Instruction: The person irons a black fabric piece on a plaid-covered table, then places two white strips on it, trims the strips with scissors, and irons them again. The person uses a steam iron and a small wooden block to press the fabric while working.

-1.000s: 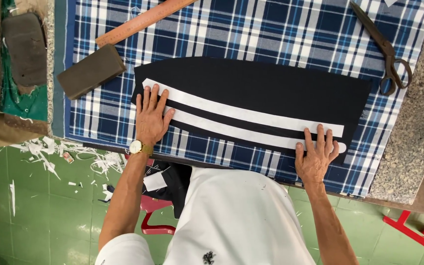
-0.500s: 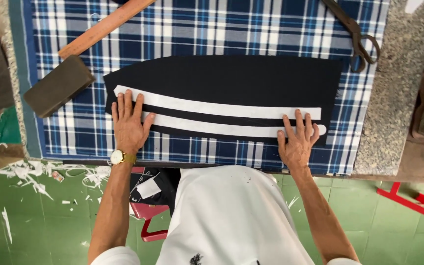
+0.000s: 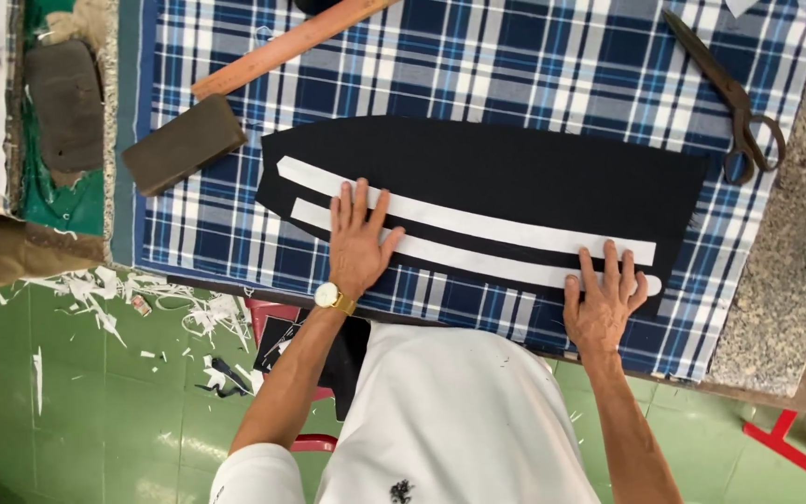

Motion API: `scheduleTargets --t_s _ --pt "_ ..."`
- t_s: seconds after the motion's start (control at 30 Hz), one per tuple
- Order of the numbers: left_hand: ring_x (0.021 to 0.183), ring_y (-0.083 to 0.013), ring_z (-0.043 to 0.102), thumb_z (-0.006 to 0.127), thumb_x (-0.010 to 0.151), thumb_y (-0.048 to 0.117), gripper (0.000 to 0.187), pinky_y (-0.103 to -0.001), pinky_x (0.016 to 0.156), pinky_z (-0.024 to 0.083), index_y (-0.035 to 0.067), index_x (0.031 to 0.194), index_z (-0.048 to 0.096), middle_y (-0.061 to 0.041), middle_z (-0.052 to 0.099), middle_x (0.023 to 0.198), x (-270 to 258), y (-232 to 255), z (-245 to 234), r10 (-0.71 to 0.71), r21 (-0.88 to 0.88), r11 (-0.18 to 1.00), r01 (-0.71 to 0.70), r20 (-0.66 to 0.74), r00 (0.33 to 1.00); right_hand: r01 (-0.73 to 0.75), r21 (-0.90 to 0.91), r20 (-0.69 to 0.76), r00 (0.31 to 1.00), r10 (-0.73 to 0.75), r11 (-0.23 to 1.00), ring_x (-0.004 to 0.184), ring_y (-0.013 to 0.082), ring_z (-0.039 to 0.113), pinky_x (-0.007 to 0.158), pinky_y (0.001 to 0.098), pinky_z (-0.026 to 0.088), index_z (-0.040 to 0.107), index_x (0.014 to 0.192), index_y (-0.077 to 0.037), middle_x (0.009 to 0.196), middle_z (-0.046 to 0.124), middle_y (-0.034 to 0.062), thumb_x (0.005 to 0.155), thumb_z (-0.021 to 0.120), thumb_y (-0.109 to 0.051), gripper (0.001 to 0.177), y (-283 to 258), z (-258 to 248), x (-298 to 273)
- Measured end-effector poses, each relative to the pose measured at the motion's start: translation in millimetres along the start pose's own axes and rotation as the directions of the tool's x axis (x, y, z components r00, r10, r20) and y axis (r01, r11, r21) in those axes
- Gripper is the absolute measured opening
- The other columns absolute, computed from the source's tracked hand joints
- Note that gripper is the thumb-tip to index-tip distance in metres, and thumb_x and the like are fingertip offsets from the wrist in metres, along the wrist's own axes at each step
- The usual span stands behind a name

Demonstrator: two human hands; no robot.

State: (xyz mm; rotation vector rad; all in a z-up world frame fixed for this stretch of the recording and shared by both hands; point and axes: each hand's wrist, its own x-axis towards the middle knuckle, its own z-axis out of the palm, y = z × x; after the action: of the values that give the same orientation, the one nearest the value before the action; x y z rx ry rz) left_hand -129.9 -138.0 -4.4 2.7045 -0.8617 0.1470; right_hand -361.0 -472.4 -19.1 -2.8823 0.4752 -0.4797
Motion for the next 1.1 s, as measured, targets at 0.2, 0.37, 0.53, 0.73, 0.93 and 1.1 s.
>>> scheduleTargets --t_s 0.2,0.37,0.53,0.73,0.93,1.1 --pt "0.152 -0.0333 0.033 0.053 0.104 0.055 0.068 -0.055 0.125 0.014 0.007 0.152 0.050 -0.018 0.043 0.160 3 -57 -14 -0.056 0.018 0.998 0.055 0.033 0.998 -0.001 0.010 0.010 1.000 0.001 1.000 0.150 0.0383 0.032 0.117 0.0572 0.017 0.068 0.144 -0.013 0.162 0.046 0.0155 0.112 0.048 -0.038 0.045 -2 -1 2" --pt "0.148 -0.0315 0.040 0.048 0.108 0.029 0.057 -0.055 0.123 0.016 0.003 0.158 0.039 -0.017 0.047 0.158 9 -106 -27 -0.042 -0.080 0.996 0.049 0.089 0.995 -0.008 -0.006 0.016 1.000 0.008 1.000 0.151 0.0368 0.032 0.117 0.0569 0.016 0.068 0.143 -0.014 0.162 0.046 0.0145 0.112 0.048 -0.039 0.045 1 3 -1" --pt "0.142 -0.0135 0.048 0.043 0.108 0.015 0.052 -0.043 0.123 0.023 0.011 0.160 0.037 0.002 0.055 0.153 22 -139 -35 -0.016 -0.146 0.989 0.033 0.120 0.993 -0.008 0.001 0.008 1.000 0.008 1.000 0.150 0.0374 0.033 0.117 0.0571 0.016 0.069 0.143 -0.014 0.162 0.047 0.0146 0.113 0.046 -0.040 0.045 -1 1 0" --pt "0.126 -0.0229 0.062 0.054 0.104 0.001 0.056 -0.041 0.113 0.035 0.010 0.157 0.040 -0.009 0.064 0.142 40 -149 -50 -0.058 -0.409 0.907 0.100 0.114 0.992 0.008 -0.002 -0.028 1.000 -0.008 1.000 0.147 0.0356 0.038 0.117 0.0562 0.017 0.071 0.139 -0.015 0.157 0.051 0.0142 0.114 0.045 -0.039 0.044 3 4 4" --pt "0.131 -0.0187 0.057 0.069 0.092 0.032 0.038 -0.044 0.105 0.043 0.033 0.130 0.065 0.005 0.060 0.141 47 -151 -25 0.217 0.089 0.968 -0.235 0.177 0.960 0.069 -0.032 -0.099 0.993 -0.071 0.997 0.112 0.0182 0.063 0.113 0.0429 0.036 0.078 0.109 -0.020 0.120 0.068 -0.0006 0.103 0.066 -0.032 0.018 56 0 46" --pt "0.131 -0.0255 0.057 0.069 0.091 0.033 0.047 -0.043 0.110 0.045 0.028 0.137 0.060 -0.002 0.059 0.133 59 -151 -28 0.138 0.215 0.950 -0.225 0.356 0.924 -0.019 0.041 -0.203 0.979 0.027 0.999 0.110 0.0352 0.066 0.094 0.0436 0.050 0.074 0.121 -0.008 0.115 0.067 0.0158 0.089 0.075 -0.008 0.032 132 -7 104"
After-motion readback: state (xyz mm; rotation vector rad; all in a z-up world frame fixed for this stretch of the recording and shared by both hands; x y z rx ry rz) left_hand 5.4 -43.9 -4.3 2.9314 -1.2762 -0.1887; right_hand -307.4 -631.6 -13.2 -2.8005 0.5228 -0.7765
